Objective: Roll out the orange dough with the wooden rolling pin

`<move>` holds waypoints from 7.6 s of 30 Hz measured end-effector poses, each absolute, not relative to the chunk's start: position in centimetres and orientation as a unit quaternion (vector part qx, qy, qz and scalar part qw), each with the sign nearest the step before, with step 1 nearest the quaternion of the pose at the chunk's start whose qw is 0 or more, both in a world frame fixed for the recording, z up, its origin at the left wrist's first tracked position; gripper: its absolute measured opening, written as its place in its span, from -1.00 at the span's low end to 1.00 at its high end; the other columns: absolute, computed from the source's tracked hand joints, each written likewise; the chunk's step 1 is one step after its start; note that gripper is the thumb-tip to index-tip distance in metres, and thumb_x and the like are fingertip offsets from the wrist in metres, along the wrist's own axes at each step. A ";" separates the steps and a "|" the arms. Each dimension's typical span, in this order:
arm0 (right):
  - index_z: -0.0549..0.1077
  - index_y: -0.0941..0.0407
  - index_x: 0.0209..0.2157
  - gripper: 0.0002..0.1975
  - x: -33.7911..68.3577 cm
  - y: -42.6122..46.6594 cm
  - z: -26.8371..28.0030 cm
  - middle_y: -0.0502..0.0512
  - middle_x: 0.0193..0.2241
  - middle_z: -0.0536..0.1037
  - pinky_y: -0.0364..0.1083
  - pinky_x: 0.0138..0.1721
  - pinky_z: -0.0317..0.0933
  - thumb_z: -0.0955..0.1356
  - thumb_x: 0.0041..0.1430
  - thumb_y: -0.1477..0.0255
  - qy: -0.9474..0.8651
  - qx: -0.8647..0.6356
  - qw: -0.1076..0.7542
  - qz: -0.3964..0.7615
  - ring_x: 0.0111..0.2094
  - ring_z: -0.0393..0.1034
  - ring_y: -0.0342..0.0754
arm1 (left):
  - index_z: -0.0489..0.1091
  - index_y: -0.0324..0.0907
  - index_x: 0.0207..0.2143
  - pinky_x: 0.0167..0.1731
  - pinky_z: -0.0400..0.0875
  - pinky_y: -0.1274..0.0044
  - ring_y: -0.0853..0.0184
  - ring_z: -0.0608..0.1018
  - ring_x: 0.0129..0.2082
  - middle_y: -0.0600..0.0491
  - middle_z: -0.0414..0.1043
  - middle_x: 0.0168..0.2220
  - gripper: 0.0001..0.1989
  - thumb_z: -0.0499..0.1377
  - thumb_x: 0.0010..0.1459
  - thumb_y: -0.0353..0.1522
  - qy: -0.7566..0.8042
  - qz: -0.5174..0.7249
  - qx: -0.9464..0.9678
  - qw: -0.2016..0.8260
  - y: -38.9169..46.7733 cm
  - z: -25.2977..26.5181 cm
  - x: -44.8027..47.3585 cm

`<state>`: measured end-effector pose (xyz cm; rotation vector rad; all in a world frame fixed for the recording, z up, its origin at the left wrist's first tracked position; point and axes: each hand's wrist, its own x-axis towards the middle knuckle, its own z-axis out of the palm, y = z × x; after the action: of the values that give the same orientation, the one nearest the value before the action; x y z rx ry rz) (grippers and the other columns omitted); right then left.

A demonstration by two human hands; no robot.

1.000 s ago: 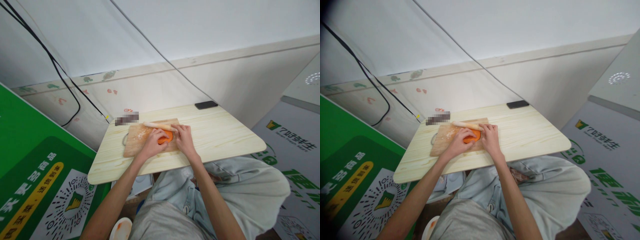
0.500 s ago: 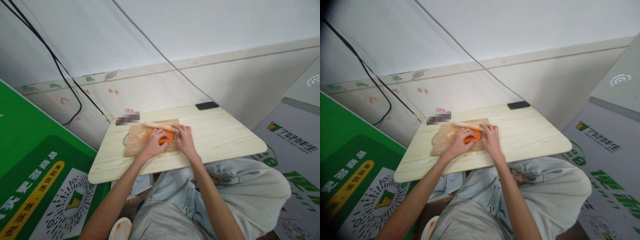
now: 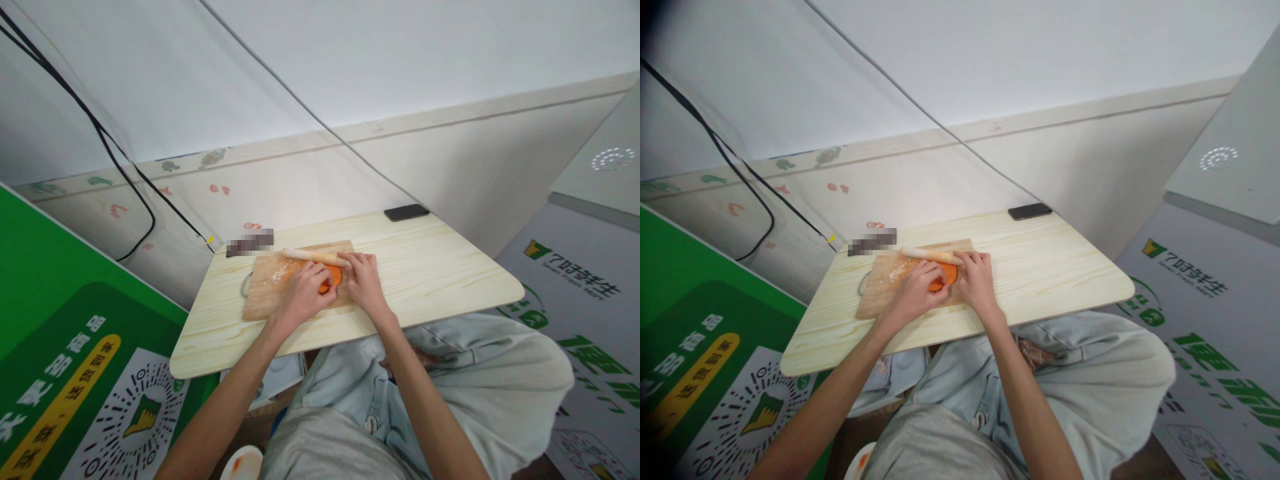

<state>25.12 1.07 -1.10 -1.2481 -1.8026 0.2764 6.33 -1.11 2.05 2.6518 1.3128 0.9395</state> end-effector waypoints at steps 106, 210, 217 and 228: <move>0.09 0.36 0.55 -0.26 18.8 0.4 4.8 0.49 0.54 0.14 0.31 0.52 -0.18 0.16 0.50 0.25 -0.785 -0.610 0.106 0.014 0.56 -0.01 0.29 | 0.28 -0.10 0.48 0.47 0.03 -0.01 -0.09 0.12 0.58 -0.19 0.25 0.51 -0.43 -0.07 0.51 -0.25 0.635 0.080 0.769 -0.001 2.0 3.4 2.4; -0.01 0.14 0.60 -0.26 22.7 -1.7 5.7 0.32 0.61 -0.05 0.39 0.55 -0.35 0.02 0.58 0.09 -0.766 -0.639 0.071 0.025 0.62 -0.23 0.25 | -0.03 -0.11 0.61 0.55 -0.06 0.08 0.04 0.00 0.63 -0.09 -0.05 0.62 -0.27 -0.25 0.54 -0.03 0.632 0.052 0.773 0.008 -0.2 4.3 2.9; -0.04 0.12 0.61 -0.26 22.6 -1.4 6.2 0.32 0.61 -0.08 0.39 0.55 -0.37 0.00 0.59 0.09 -0.765 -0.641 0.065 0.025 0.62 -0.25 0.25 | -0.01 -0.13 0.61 0.55 -0.05 0.06 0.03 0.01 0.63 -0.11 -0.05 0.62 -0.26 -0.23 0.54 -0.02 0.634 0.063 0.771 0.009 0.6 4.2 3.0; -0.10 0.07 0.62 -0.26 22.5 2.5 6.2 0.31 0.62 -0.13 0.42 0.54 -0.38 0.00 0.59 0.06 -0.764 -0.637 0.093 0.030 0.63 -0.30 0.27 | -0.10 0.01 0.63 0.57 -0.18 0.05 0.05 -0.12 0.65 -0.01 -0.14 0.65 -0.24 -0.24 0.52 0.07 0.649 0.081 0.756 0.029 4.9 4.0 2.8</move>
<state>22.45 2.53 6.24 -1.8926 -2.2692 0.0880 2.82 4.85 4.05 2.3323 2.0009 0.2498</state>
